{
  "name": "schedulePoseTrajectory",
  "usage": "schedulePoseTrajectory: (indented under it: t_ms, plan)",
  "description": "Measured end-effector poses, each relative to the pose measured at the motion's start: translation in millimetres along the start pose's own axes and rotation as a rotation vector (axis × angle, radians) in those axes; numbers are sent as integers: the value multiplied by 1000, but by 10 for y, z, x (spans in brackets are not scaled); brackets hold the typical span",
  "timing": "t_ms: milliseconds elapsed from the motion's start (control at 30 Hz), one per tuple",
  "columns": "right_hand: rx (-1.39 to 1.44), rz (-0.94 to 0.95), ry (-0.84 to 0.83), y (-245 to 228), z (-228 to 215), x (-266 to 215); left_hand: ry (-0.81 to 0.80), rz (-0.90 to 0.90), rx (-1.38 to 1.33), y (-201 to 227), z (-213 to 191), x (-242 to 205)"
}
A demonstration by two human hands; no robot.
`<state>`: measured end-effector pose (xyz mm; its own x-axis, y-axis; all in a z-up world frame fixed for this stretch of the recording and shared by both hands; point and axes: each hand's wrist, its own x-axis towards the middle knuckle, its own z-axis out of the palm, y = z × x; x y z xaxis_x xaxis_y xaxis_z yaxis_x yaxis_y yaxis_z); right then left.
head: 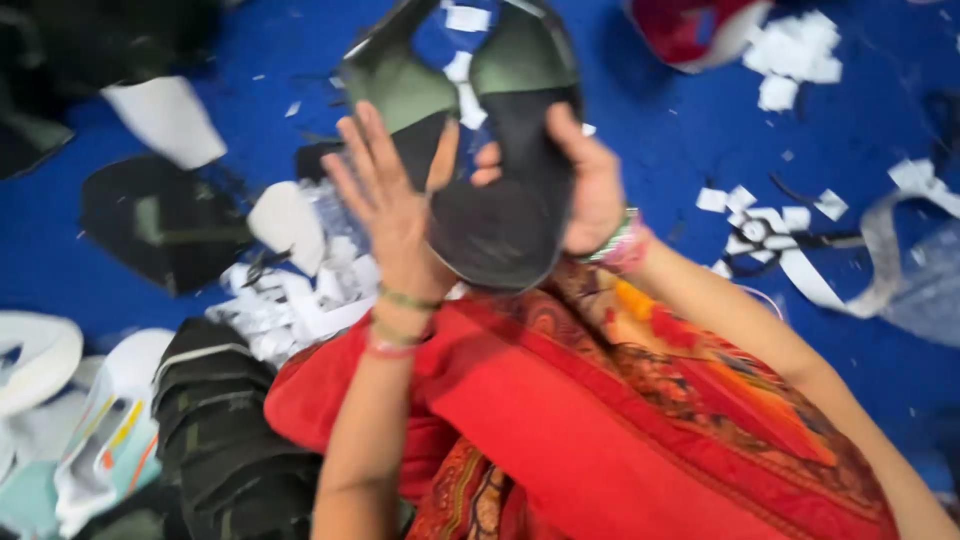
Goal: Ironing and applying labels to inner shoe components in a manufacturing setting.
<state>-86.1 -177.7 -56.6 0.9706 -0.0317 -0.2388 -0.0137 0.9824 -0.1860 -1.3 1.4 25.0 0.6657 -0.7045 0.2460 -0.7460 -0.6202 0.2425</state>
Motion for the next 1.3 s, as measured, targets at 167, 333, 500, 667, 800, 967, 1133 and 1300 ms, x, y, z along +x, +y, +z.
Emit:
schedulePoseTrajectory:
  t_ms: [167,333,500,667,800,967,1133,1300]
  plan:
    - [0,114,323,-38,-365,-324,-115,319,-135,-183,227,-241]
    - [-1523,-244,624,-405,-1453,-1037,-755,24,-398,-558,720,421]
    - [-1876,-510,987,-724,-2095,-1853,-516,264,115,-787,2044,535]
    - [-1740,-506,1060,-773,-1893,-1733,-245,341,367,-537,2188,480]
    - [-2096,-462,851,-791,-1912,-1628,-344,336,181,-415,2511,274]
    - [-2328,-359,670,-906,-1998,-1578,-660,193,151,-196,2279,-19]
    - [-2344,14,713,-1122,-1890,-1445,-430,281,-60,-162,2093,-293]
    - [-2506,93,567,-1130,-1934,-1353,-509,244,-63,-180,1972,-216]
